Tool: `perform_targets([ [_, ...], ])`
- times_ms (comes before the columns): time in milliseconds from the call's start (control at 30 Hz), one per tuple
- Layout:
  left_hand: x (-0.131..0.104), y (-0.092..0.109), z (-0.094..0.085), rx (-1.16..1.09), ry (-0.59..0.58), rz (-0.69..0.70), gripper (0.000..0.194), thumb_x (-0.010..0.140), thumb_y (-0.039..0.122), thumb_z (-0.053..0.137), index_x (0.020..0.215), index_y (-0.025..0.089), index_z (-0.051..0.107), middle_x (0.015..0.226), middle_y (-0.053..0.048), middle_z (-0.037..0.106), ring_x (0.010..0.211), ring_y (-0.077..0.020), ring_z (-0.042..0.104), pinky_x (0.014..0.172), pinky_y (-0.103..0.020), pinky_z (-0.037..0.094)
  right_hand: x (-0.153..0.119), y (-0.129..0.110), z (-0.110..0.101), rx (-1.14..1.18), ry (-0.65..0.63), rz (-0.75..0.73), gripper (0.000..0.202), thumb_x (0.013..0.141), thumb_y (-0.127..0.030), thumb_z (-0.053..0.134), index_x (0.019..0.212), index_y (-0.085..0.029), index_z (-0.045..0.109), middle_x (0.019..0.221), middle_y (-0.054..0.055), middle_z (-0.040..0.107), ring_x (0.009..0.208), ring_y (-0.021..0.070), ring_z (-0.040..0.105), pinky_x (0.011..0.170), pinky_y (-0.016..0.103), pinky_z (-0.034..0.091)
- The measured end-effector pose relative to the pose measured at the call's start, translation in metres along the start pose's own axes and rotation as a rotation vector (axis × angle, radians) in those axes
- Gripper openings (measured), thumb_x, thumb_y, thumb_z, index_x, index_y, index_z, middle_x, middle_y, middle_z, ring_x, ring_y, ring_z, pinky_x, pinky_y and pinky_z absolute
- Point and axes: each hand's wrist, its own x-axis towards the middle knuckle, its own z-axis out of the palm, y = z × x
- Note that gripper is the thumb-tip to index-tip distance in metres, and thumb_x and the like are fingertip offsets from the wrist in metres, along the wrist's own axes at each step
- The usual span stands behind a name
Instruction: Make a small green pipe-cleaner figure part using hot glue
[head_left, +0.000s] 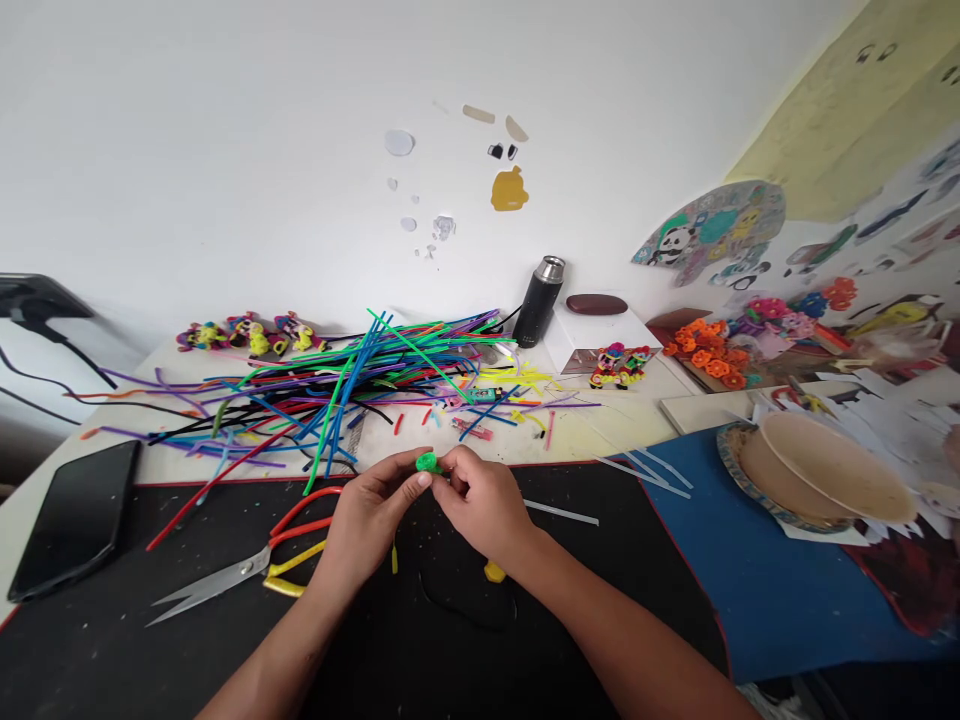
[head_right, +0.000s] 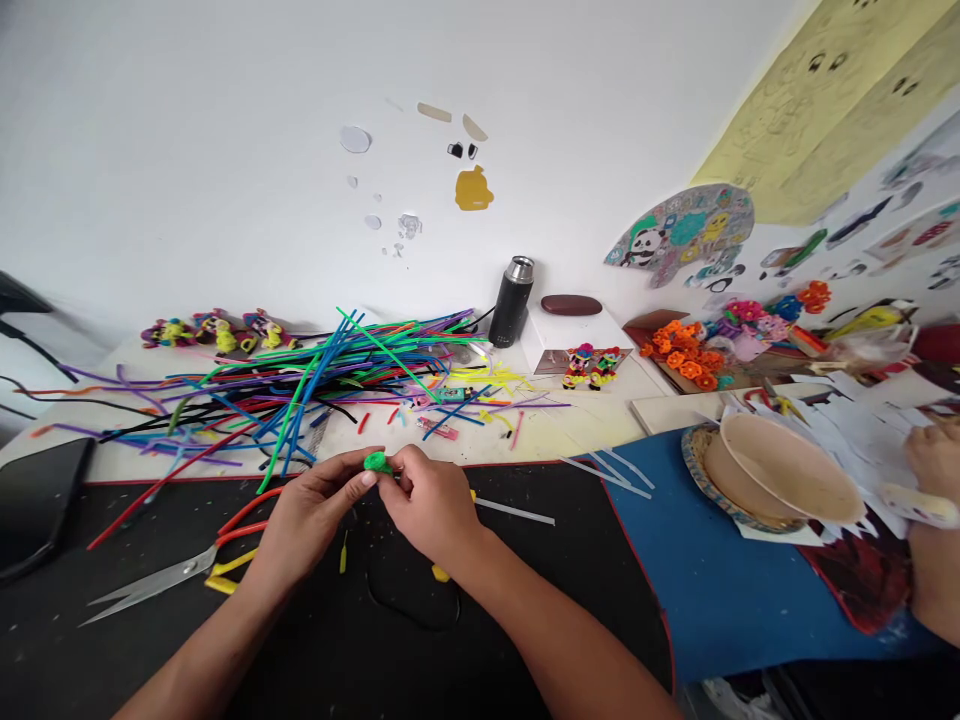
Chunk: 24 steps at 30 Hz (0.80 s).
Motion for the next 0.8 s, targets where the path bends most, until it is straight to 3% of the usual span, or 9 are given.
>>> perform_targets([
  [133, 0.0, -0.005, -0.003, 0.067, -0.045, 0.034, 0.057, 0.082, 0.054, 0.082, 0.129, 0.023, 0.078, 0.118, -0.011, 0.084, 0.116, -0.0336, 0.077, 0.103, -0.048, 0.06, 0.001, 0.001, -0.005, 0.116, -0.01, 0.033, 0.01, 0.096, -0.031, 0.069, 0.091, -0.022, 0.068, 0.057, -0.007, 0.058, 0.05, 0.0124, 0.052, 0.055, 0.023, 0.034],
  [233, -0.002, -0.005, -0.003, 0.148, -0.02, 0.085, 0.049, 0.085, 0.05, 0.079, 0.127, 0.024, 0.078, 0.116, -0.01, 0.084, 0.115, -0.0326, 0.077, 0.102, -0.046, 0.061, 0.0, 0.0, -0.008, 0.158, -0.029, 0.04, 0.012, 0.097, -0.032, 0.068, 0.092, -0.021, 0.069, 0.058, -0.007, 0.058, 0.052, 0.0122, 0.052, 0.056, 0.023, 0.035],
  [400, -0.004, -0.002, -0.002, 0.209, 0.009, 0.167, 0.053, 0.089, 0.045, 0.075, 0.139, 0.027, 0.071, 0.117, -0.007, 0.084, 0.108, -0.0277, 0.078, 0.099, -0.042, 0.061, 0.0, -0.003, -0.011, 0.151, -0.058, 0.063, 0.014, 0.099, -0.034, 0.067, 0.093, -0.021, 0.071, 0.06, -0.005, 0.061, 0.054, 0.0129, 0.054, 0.055, 0.023, 0.035],
  [667, -0.002, -0.005, -0.006, 0.34, -0.018, 0.307, 0.039, 0.094, 0.044, 0.072, 0.128, 0.028, 0.078, 0.126, -0.009, 0.082, 0.119, -0.0303, 0.076, 0.106, -0.044, 0.058, -0.001, -0.002, -0.014, 0.185, -0.077, 0.089, 0.012, 0.097, -0.032, 0.068, 0.093, -0.021, 0.071, 0.061, -0.005, 0.06, 0.055, 0.0133, 0.054, 0.054, 0.023, 0.035],
  [800, 0.0, -0.005, -0.01, 0.238, -0.055, 0.233, 0.039, 0.095, 0.045, 0.07, 0.129, 0.027, 0.077, 0.128, -0.009, 0.081, 0.122, -0.0306, 0.074, 0.108, -0.045, 0.058, -0.001, -0.002, -0.015, 0.275, -0.092, 0.114, 0.015, 0.097, -0.034, 0.066, 0.093, -0.021, 0.071, 0.061, -0.006, 0.057, 0.054, 0.013, 0.051, 0.054, 0.023, 0.035],
])
